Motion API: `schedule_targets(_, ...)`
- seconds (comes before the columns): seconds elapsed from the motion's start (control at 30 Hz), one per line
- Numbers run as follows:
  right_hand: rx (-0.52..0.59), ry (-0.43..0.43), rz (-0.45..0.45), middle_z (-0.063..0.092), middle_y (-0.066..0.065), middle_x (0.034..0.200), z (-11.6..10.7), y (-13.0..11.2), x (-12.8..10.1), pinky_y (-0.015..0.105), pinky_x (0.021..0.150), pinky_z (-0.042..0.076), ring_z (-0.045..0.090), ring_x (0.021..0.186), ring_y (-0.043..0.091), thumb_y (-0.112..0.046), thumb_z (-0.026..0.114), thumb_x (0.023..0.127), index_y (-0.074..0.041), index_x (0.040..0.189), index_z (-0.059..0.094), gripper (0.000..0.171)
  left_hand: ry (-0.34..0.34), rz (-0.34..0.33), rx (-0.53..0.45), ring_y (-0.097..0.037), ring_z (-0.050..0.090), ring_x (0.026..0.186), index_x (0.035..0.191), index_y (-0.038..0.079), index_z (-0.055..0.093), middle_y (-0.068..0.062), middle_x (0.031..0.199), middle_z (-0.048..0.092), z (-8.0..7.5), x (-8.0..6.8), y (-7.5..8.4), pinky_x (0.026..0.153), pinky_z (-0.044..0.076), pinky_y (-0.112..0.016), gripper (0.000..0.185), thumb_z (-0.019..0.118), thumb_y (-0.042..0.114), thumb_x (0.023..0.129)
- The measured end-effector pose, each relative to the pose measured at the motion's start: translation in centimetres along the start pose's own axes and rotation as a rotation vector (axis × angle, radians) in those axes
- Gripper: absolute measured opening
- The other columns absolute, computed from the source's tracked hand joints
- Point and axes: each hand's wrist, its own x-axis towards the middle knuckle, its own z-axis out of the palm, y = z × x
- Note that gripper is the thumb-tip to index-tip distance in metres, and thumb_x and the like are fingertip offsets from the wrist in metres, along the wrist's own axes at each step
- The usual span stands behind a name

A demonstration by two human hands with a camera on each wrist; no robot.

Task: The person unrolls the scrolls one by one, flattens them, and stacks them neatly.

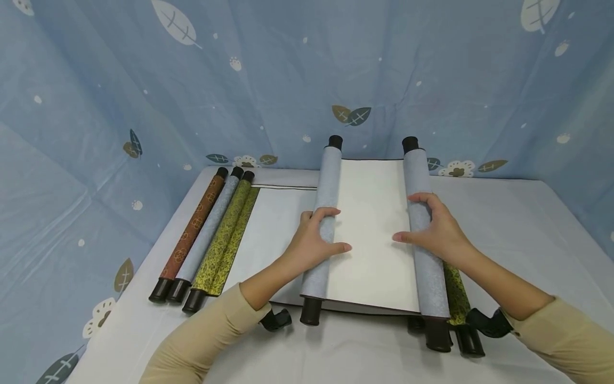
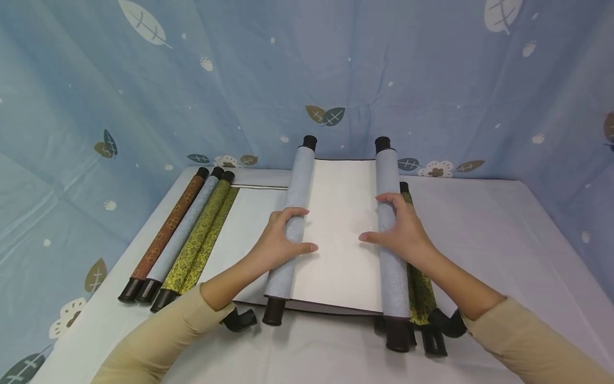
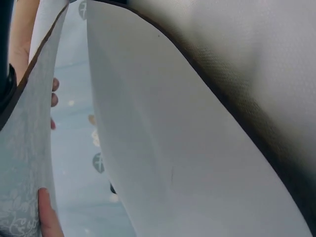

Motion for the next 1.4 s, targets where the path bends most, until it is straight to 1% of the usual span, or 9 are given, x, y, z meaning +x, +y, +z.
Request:
schedule_targets(0.13, 0.008, -0.002, 0.006, 0.029, 0.029, 0.142, 0.0, 0.1, 0.0, 0.062, 0.091, 0.034, 0.033, 0.125, 0.049, -0.017, 0.083, 0.071, 0.003, 0.139, 0.029, 0.090, 0.004, 0.009, 0.007, -0.030, 0.048, 0.103, 0.130, 0.030, 0.047, -0.013, 0.125, 0.037, -0.2, 0.0, -0.1, 0.082, 0.043, -0.044, 0.071, 0.084, 0.029, 0.070)
schedule_targets(0.3, 0.015, -0.007, 0.024, 0.025, 0.032, 0.142, -0.1, 0.1, -0.1, 0.063, 0.086, 0.037, 0.035, 0.120, 0.051, -0.001, 0.074, 0.076, 0.003, 0.138, 0.024, 0.080, 0.004, 0.032, -0.005, -0.031, 0.046, 0.102, 0.128, 0.026, 0.045, -0.015, 0.127, 0.036, -0.4, 0.0, -0.5, 0.079, 0.043, -0.043, 0.067, 0.080, 0.017, 0.072)
schedule_targets(0.47, 0.009, -0.013, 0.048, 0.023, 0.034, 0.141, -0.3, -0.1, -0.2, 0.062, 0.080, 0.040, 0.038, 0.115, 0.052, 0.000, 0.069, 0.079, 0.001, 0.139, 0.019, 0.078, 0.013, 0.027, -0.010, -0.031, 0.046, 0.097, 0.128, 0.025, 0.044, -0.016, 0.129, 0.035, -0.8, 0.0, -0.6, 0.071, 0.042, -0.039, 0.063, 0.071, 0.007, 0.074)
schedule_targets(0.6, 0.022, -0.018, 0.053, 0.021, 0.036, 0.141, -0.6, 0.0, -0.2, 0.061, 0.077, 0.041, 0.039, 0.112, 0.051, 0.002, 0.063, 0.081, 0.000, 0.139, 0.018, 0.073, 0.022, 0.018, -0.004, -0.032, 0.047, 0.095, 0.131, 0.025, 0.044, -0.016, 0.131, 0.034, -1.1, 0.0, -0.6, 0.069, 0.041, -0.038, 0.064, 0.064, 0.003, 0.074)
schedule_targets(0.83, 0.020, -0.052, 0.013, 0.020, 0.034, 0.145, -0.8, 0.6, -0.4, 0.069, 0.081, 0.036, 0.028, 0.125, 0.053, 0.003, 0.051, 0.088, 0.000, 0.142, 0.030, 0.058, 0.029, 0.028, 0.031, -0.032, 0.045, 0.101, 0.131, 0.027, 0.048, -0.016, 0.132, 0.034, -1.2, 0.1, -1.0, 0.074, 0.041, -0.040, 0.060, 0.061, 0.006, 0.077)
schedule_targets(0.97, -0.048, -0.004, 0.002, 0.029, 0.038, 0.136, -0.9, 0.9, -0.5, 0.069, 0.081, 0.037, 0.034, 0.120, 0.054, -0.004, 0.059, 0.088, -0.001, 0.142, 0.034, 0.059, 0.029, 0.026, 0.026, -0.033, 0.045, 0.101, 0.129, 0.028, 0.049, -0.016, 0.130, 0.034, -1.2, 0.1, -1.1, 0.075, 0.042, -0.042, 0.055, 0.065, 0.012, 0.079)
schedule_targets(1.13, -0.086, 0.037, 0.000, 0.031, 0.036, 0.138, -0.9, 1.1, -0.3, 0.065, 0.093, 0.031, 0.031, 0.126, 0.052, -0.016, 0.079, 0.077, 0.003, 0.141, 0.030, 0.083, 0.031, 0.016, 0.029, -0.032, 0.047, 0.102, 0.127, 0.026, 0.048, -0.015, 0.126, 0.035, -1.1, 0.1, -1.0, 0.081, 0.043, -0.046, 0.063, 0.081, 0.022, 0.074)
schedule_targets(1.23, -0.072, 0.048, -0.013, 0.030, 0.034, 0.140, -1.0, 1.2, -0.3, 0.064, 0.095, 0.029, 0.029, 0.127, 0.051, -0.015, 0.083, 0.071, 0.007, 0.140, 0.027, 0.091, 0.031, 0.019, 0.031, -0.033, 0.047, 0.102, 0.127, 0.025, 0.048, -0.015, 0.127, 0.036, -1.2, 0.1, -0.9, 0.082, 0.043, -0.047, 0.065, 0.083, 0.021, 0.072)
schedule_targets(1.4, -0.036, 0.045, -0.021, 0.026, 0.035, 0.141, -1.0, 1.2, -0.4, 0.064, 0.094, 0.029, 0.028, 0.128, 0.051, -0.006, 0.081, 0.071, 0.008, 0.139, 0.025, 0.090, 0.042, 0.005, 0.015, -0.034, 0.046, 0.102, 0.127, 0.023, 0.047, -0.017, 0.129, 0.034, -1.4, 0.0, -0.8, 0.079, 0.043, -0.045, 0.062, 0.077, 0.011, 0.074)
